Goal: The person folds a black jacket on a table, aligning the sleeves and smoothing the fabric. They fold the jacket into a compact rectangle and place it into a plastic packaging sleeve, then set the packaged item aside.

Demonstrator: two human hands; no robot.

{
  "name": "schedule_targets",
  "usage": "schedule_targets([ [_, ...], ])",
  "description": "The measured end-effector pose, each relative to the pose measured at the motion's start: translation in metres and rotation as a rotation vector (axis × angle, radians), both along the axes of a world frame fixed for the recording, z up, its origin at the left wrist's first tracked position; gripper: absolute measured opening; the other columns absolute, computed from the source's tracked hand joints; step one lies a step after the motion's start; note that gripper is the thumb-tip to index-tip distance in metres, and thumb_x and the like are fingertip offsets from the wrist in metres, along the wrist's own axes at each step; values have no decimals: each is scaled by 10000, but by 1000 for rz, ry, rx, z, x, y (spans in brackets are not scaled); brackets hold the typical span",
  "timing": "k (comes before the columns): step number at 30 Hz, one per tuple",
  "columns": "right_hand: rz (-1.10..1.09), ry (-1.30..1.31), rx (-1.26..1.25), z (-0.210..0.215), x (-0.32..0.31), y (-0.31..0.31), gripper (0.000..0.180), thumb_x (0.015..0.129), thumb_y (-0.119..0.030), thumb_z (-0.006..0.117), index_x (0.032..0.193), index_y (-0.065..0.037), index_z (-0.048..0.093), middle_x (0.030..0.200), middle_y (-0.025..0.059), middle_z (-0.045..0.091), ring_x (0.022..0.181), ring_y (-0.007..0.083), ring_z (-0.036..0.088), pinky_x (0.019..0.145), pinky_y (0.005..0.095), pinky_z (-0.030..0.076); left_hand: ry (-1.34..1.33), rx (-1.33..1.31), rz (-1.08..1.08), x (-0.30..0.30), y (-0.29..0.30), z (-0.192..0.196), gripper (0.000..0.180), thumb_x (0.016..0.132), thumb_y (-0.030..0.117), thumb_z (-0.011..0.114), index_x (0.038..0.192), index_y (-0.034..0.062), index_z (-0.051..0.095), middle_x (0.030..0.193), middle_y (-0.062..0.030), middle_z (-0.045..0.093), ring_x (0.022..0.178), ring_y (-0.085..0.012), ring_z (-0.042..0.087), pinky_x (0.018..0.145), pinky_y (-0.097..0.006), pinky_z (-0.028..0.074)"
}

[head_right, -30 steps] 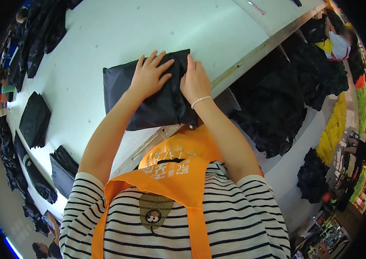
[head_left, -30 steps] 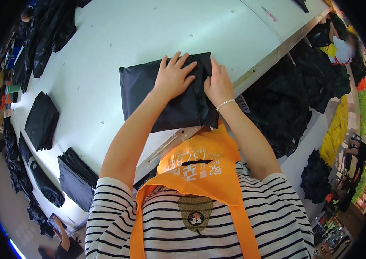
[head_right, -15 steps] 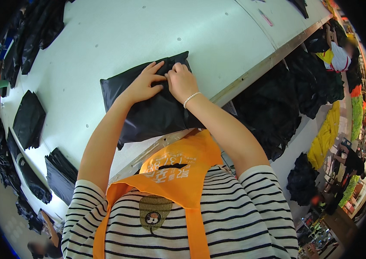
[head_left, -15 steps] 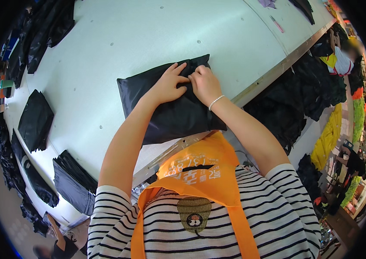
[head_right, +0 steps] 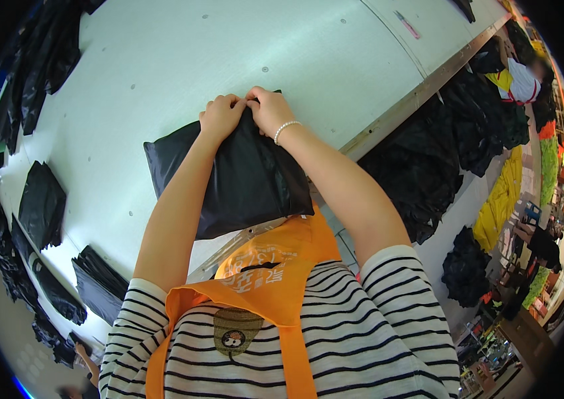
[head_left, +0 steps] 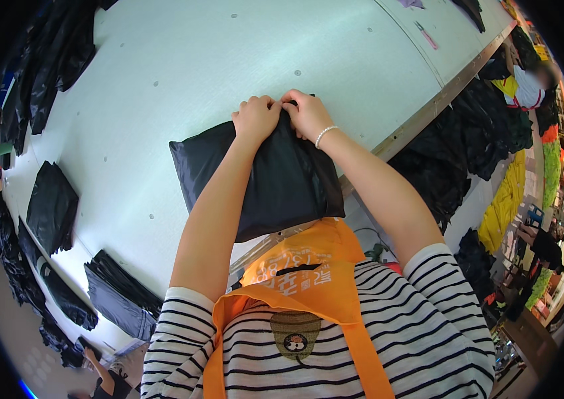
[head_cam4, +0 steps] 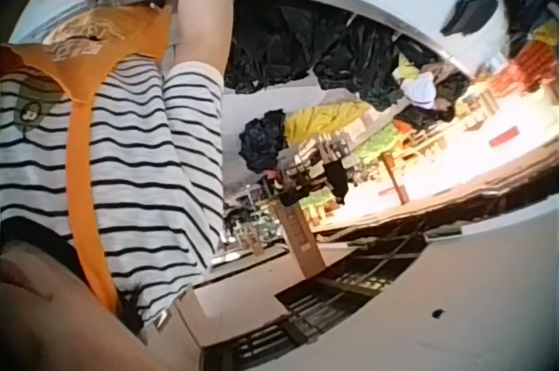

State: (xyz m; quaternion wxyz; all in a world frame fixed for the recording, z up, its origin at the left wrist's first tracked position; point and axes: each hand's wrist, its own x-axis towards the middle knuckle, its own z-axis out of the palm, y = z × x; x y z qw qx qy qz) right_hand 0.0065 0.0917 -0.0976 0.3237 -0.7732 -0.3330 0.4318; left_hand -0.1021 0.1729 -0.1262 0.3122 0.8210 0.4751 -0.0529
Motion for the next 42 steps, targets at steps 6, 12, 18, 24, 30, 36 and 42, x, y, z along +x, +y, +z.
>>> schedule_targets([
  [6, -96, -173, 290, -37, -7, -7, 83, 841, -94, 596, 873, -21, 620, 692, 166, 638, 581, 284, 614, 581, 361, 486, -186, -301, 26, -7, 30, -34, 272, 812, 373, 578, 923, 161, 708, 940, -47, 690, 923, -239, 631, 854, -406, 423],
  [12, 24, -173, 322, -23, 0, -20, 71, 842, -102, 583, 842, -34, 604, 742, 165, 641, 637, 328, 612, 607, 386, 485, 66, -159, 128, 16, 18, -8, 235, 799, 322, 585, 907, 155, 711, 961, -62, 690, 961, -259, 626, 883, -422, 410],
  [18, 271, -391, 378, 12, -26, -110, 74, 862, -155, 542, 865, -82, 548, 701, 135, 615, 658, 341, 612, 578, 435, 467, 30, -38, 150, 11, 5, -4, 245, 818, 301, 571, 890, 102, 695, 973, -96, 682, 952, -281, 626, 832, -401, 454],
  [24, 426, -574, 325, 12, -72, -238, 107, 828, -170, 565, 902, -106, 608, 752, 73, 646, 654, 253, 635, 571, 388, 500, -20, -9, 145, 8, 4, -4, 253, 823, 319, 595, 867, 86, 683, 940, -98, 678, 912, -285, 628, 799, -391, 470],
  [30, 18, 105, 182, -19, -63, -229, 275, 877, -273, 593, 986, -31, 668, 830, 91, 676, 609, 162, 613, 569, 296, 485, -722, 472, 94, -19, -54, 108, 121, 795, 158, 668, 770, 41, 653, 791, -113, 633, 715, -278, 587, 649, -347, 457],
  [36, -537, 1120, 376, 36, 18, -203, 502, 993, -418, 358, 1269, -20, 487, 1218, 121, 580, 1112, 223, 561, 953, 345, 454, -802, 264, -424, -75, -187, 199, 175, 645, 29, 750, 789, 50, 651, 756, -93, 633, 649, -257, 591, 603, -334, 452],
  [42, -555, 140, 144, -66, 37, -187, 461, 982, -335, 402, 1182, 59, 537, 1129, 119, 594, 1023, 188, 542, 902, 309, 414, -249, 288, 482, -140, -119, 26, 667, 835, 400, 620, 1330, 6, 410, 1303, -238, 443, 1167, -390, 461, 975, -460, 378],
])
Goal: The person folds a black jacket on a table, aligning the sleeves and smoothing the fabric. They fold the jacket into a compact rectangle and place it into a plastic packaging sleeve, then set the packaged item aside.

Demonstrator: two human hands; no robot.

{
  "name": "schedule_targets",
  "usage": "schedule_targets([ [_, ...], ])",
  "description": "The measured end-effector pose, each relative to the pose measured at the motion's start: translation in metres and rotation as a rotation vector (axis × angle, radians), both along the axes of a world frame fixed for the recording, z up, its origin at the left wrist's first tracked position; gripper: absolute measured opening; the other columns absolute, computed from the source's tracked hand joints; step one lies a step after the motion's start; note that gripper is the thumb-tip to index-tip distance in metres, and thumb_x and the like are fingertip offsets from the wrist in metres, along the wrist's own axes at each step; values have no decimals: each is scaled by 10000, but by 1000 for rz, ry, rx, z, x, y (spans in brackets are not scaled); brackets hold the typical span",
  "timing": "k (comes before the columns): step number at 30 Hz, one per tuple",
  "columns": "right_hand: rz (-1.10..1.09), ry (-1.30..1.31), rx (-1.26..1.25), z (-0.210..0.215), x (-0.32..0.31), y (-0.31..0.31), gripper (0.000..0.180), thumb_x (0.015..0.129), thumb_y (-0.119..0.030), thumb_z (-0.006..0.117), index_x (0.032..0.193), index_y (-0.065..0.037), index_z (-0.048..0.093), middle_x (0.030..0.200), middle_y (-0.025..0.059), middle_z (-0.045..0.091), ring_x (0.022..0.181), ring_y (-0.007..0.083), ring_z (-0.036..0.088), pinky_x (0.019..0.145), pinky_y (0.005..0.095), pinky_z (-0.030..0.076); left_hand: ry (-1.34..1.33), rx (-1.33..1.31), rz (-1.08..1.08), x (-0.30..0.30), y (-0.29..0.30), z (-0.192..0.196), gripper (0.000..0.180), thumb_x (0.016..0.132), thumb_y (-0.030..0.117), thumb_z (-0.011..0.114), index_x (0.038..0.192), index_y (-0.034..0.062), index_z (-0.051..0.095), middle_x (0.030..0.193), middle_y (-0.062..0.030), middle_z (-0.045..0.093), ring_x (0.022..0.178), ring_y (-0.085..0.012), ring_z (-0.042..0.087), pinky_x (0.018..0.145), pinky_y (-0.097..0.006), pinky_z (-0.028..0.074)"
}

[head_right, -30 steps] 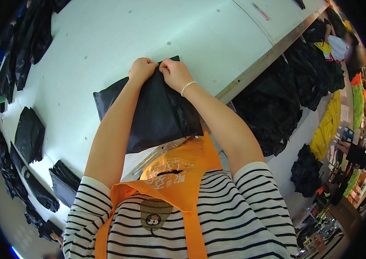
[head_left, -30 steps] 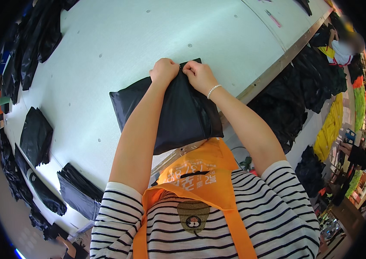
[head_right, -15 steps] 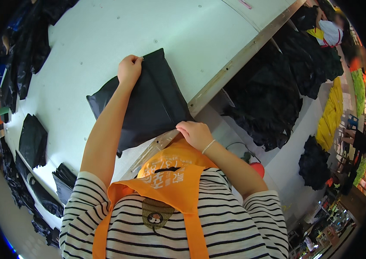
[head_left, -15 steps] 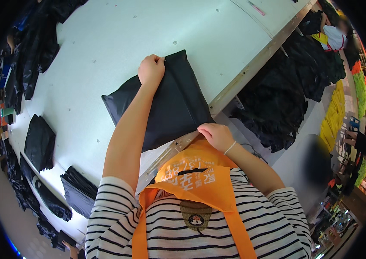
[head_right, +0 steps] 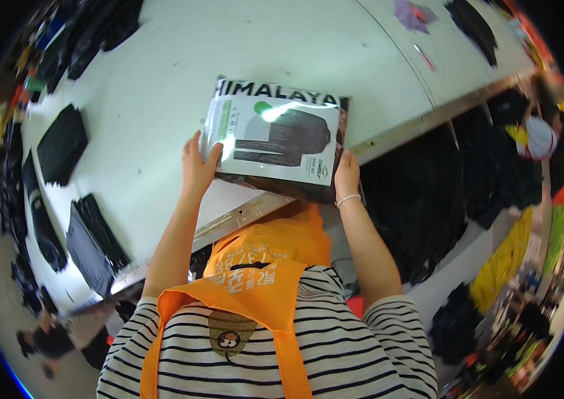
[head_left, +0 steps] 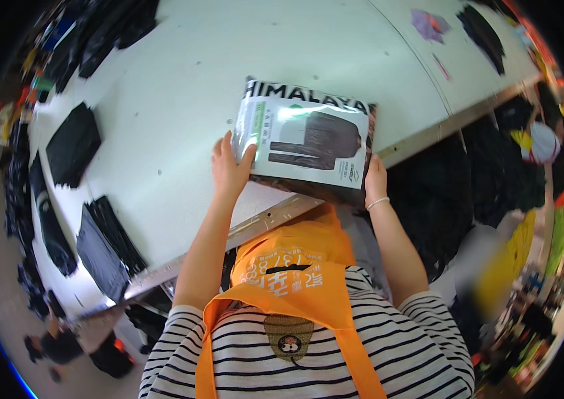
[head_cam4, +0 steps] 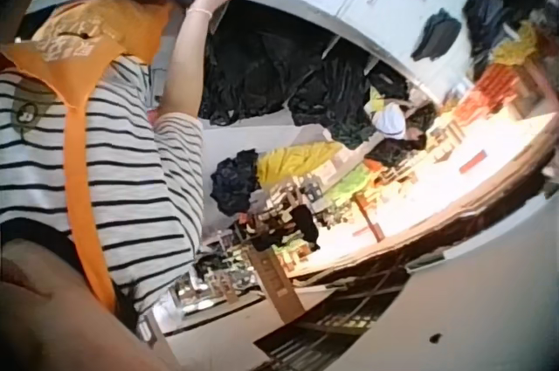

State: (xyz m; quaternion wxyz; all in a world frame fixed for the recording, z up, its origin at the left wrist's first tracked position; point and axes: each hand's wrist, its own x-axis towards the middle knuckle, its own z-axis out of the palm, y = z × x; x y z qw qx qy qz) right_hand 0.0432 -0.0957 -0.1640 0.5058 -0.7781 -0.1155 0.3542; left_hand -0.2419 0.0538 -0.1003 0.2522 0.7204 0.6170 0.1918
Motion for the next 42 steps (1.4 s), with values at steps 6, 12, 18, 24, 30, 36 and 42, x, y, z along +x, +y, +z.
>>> schedule_targets([
  [6, 195, -234, 109, -7, 11, 13, 473, 960, -396, 458, 1054, 51, 581, 1001, 139, 619, 913, 207, 557, 827, 335, 431, -142, -240, 145, -9, -47, -32, 799, 851, 465, 592, 1403, -3, 253, 1282, -282, 462, 1134, -418, 503, 924, -448, 427],
  [12, 879, -360, 8, -4, 6, 63, 531, 967, -436, 423, 1039, 62, 590, 985, 150, 636, 906, 238, 580, 839, 345, 439, -208, -303, 611, -30, -182, -14, 799, 836, 457, 612, 1380, -4, 250, 1181, -284, 536, 1028, -427, 562, 853, -452, 456],
  [18, 1328, -307, 213, 5, -121, 53, 497, 965, -372, 464, 1234, 44, 490, 1174, 162, 568, 1049, 248, 537, 929, 334, 403, -321, -234, 1030, -89, -312, -15, 766, 845, 450, 603, 1374, 13, 262, 1197, -272, 538, 1051, -408, 565, 859, -430, 459],
  [24, 1895, -122, 162, 31, -257, -39, 809, 788, -303, 724, 1408, -8, 295, 1268, 238, 488, 1158, 293, 493, 984, 362, 386, -441, -133, 1553, -111, -489, -31, 645, 851, 435, 603, 1318, 50, 380, 1088, -224, 619, 1010, -380, 599, 846, -409, 467],
  [30, 1730, 789, -936, 48, -384, -125, 413, 896, -338, 581, 1151, -14, 570, 1052, 131, 654, 937, 212, 639, 839, 339, 505, -579, 41, 1834, -111, -626, -43, 491, 867, 368, 611, 1195, 15, 514, 1019, -204, 648, 939, -332, 638, 792, -364, 489],
  [36, 1937, 683, -1033, 15, -453, -235, 407, 839, -211, 676, 1166, -12, 540, 1058, 99, 628, 953, 219, 622, 857, 338, 495, -480, -208, 1984, -150, -730, -53, 520, 897, 288, 589, 1298, 2, 422, 1107, -212, 601, 1047, -328, 582, 866, -380, 454],
  [42, 2315, 356, -310, -17, -583, -384, 534, 750, -259, 758, 1107, 69, 532, 1016, 132, 628, 890, 187, 592, 788, 305, 472, -824, 463, 2472, -95, -760, -124, 524, 944, 235, 529, 1374, 13, 326, 923, -78, 570, 842, -156, 537, 758, -281, 453],
])
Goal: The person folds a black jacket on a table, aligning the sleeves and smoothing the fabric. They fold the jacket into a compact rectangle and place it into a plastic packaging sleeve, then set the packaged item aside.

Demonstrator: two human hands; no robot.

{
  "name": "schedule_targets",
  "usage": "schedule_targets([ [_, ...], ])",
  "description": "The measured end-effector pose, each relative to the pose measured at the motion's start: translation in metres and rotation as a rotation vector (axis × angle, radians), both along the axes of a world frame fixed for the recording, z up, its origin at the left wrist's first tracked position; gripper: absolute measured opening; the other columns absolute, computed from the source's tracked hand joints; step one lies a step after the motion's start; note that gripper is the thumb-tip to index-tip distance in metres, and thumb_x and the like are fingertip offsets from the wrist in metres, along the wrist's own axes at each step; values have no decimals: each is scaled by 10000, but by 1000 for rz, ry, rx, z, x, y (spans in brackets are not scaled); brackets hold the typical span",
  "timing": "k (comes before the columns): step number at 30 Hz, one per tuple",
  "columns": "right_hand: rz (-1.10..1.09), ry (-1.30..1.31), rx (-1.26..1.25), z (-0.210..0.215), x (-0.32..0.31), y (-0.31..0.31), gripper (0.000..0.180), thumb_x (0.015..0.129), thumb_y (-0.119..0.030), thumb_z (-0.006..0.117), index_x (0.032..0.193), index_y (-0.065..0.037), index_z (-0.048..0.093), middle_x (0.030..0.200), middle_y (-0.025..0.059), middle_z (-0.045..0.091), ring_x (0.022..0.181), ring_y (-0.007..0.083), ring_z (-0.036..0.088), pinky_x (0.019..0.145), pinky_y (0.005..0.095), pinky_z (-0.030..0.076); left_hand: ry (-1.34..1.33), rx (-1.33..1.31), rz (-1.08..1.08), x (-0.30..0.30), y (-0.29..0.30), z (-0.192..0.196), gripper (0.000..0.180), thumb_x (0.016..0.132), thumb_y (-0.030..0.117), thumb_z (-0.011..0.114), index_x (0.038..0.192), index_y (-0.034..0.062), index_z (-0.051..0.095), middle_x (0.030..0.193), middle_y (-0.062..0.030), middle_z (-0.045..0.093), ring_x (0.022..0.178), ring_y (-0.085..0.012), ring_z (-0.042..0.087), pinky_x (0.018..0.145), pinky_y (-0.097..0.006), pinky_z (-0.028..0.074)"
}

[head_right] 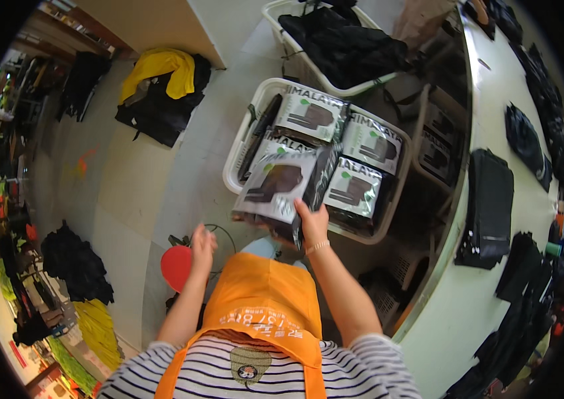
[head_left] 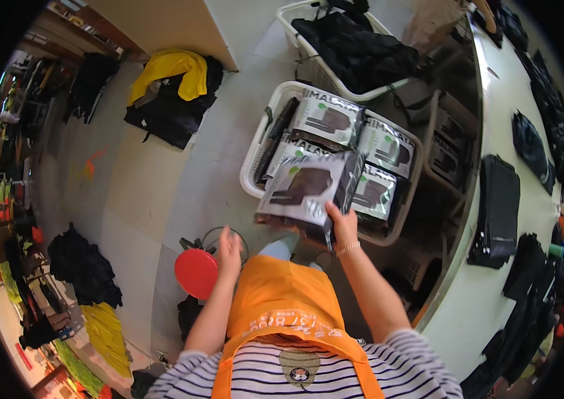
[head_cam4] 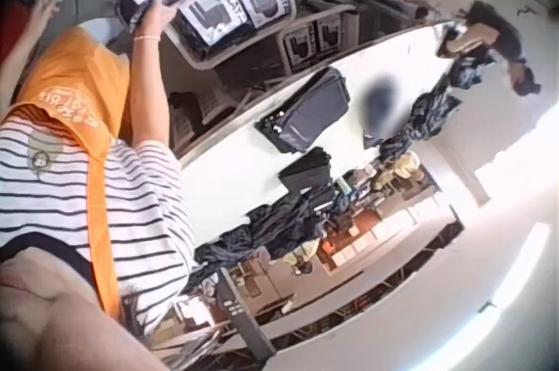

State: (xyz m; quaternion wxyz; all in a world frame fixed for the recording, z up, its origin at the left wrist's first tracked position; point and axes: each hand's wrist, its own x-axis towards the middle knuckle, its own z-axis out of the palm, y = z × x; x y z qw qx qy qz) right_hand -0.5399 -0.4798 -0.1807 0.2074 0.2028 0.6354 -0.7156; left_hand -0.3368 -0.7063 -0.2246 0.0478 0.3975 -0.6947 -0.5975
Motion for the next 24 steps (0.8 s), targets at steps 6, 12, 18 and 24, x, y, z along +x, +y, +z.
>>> schedule_targets([
  [6, 50, 330, 496, -64, -166, -141, 553, 676, -350, 781, 1024, 37, 595, 931, 141, 674, 819, 245, 632, 777, 339, 481, -660, -58, -42, 224, -6, -64, 496, 857, 271, 621, 1251, -1, 493, 825, -138, 649, 764, -254, 629, 718, -360, 487],
  [12, 261, 176, 830, -195, -286, -245, 959, 720, -364, 736, 1412, 13, 188, 1211, 301, 534, 1100, 417, 546, 923, 414, 435, -974, 271, 471, 325, 16, -55, 340, 908, 217, 564, 1162, -8, 532, 740, -89, 621, 563, -146, 584, 465, -271, 453],
  [18, 592, 67, 738, -239, -307, -304, 960, 833, -350, 641, 1483, -194, -48, 1410, 264, 346, 1224, 408, 452, 1006, 427, 390, -964, 471, 344, 236, 6, -49, 400, 937, 252, 528, 1260, 20, 483, 875, -91, 658, 689, -153, 623, 560, -260, 460],
  [24, 287, 296, 637, -238, -288, -277, 872, 823, -423, 616, 1466, -80, 137, 1347, 283, 415, 1226, 395, 454, 999, 396, 386, -868, 498, 316, 182, -24, -33, 409, 957, 295, 489, 1276, 40, 469, 978, -82, 647, 763, -139, 612, 679, -262, 455],
])
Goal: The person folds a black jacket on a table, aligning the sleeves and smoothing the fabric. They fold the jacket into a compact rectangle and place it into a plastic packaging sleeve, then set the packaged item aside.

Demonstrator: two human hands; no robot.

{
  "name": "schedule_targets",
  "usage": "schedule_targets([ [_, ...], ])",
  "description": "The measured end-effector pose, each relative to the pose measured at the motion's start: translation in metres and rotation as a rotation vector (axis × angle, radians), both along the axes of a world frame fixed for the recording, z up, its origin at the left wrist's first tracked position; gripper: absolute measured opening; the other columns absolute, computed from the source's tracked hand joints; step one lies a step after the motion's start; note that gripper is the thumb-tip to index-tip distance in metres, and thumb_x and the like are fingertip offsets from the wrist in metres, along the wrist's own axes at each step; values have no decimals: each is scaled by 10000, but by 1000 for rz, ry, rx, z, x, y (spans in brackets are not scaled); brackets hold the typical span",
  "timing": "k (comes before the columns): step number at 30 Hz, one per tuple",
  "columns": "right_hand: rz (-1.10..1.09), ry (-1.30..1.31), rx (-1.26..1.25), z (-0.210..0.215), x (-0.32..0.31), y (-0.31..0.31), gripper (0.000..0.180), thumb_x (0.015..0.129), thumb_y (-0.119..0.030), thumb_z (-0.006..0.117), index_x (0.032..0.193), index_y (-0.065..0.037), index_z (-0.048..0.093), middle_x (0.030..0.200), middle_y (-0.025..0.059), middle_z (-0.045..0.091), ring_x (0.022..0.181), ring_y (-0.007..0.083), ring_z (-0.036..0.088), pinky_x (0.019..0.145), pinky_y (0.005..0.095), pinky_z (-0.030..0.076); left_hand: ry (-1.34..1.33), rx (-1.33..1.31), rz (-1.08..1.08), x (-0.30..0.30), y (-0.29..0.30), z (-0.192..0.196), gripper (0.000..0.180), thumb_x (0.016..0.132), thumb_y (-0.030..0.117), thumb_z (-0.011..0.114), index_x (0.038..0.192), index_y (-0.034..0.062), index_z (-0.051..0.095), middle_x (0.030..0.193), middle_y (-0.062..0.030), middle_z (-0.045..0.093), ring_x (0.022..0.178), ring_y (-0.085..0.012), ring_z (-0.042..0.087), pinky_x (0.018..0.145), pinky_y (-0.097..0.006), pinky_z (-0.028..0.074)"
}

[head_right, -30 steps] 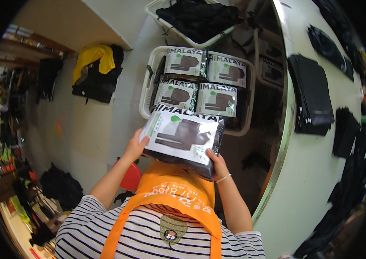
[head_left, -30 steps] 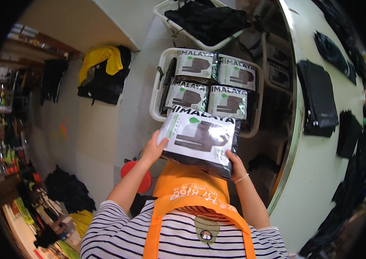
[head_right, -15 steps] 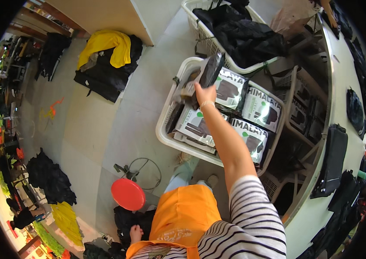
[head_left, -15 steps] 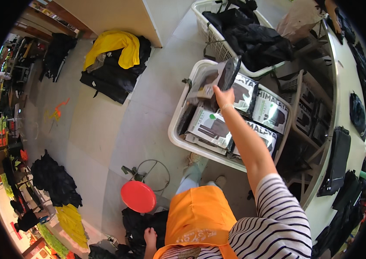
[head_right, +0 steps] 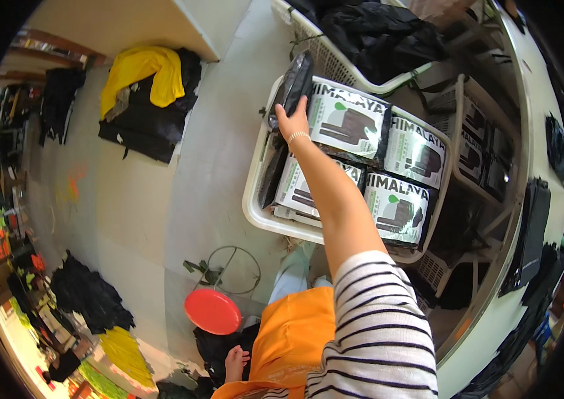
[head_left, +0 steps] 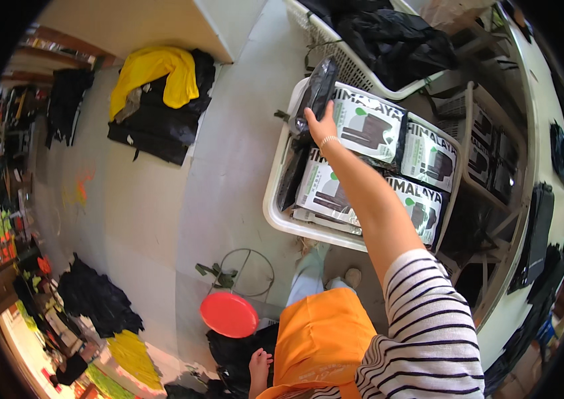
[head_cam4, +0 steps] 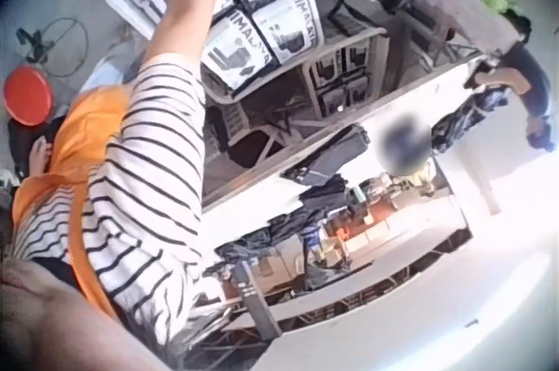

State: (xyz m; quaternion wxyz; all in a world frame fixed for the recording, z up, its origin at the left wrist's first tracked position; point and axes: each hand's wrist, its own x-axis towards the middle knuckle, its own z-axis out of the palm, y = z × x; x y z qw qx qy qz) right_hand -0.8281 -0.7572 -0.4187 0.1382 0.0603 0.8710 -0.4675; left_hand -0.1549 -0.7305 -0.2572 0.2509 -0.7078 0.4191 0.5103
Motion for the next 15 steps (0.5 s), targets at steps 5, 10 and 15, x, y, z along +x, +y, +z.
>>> schedule_targets([
  [5, -215, -246, -222, -16, 109, 127, 740, 823, -419, 614, 1360, 16, 348, 994, 218, 648, 915, 288, 638, 815, 365, 485, 159, -49, -162, -39, -42, -6, 351, 957, 267, 494, 1216, 31, 518, 940, -70, 654, 738, -123, 605, 643, -244, 454],
  [10, -387, -596, -144, -40, 323, 275, 454, 838, -295, 620, 1181, -11, 534, 764, 89, 624, 611, 160, 588, 526, 310, 497, 347, -24, -502, -97, -87, -31, 280, 943, 197, 530, 1154, 15, 553, 879, -59, 649, 698, -111, 596, 627, -234, 475],
  [15, -945, -484, 29, -48, 580, 397, 223, 857, -238, 592, 925, -29, 633, 772, 100, 649, 650, 216, 624, 616, 340, 508, 554, -99, -1133, -221, -71, -39, 279, 934, 198, 529, 1113, -14, 563, 875, -85, 644, 744, -131, 592, 674, -270, 489],
])
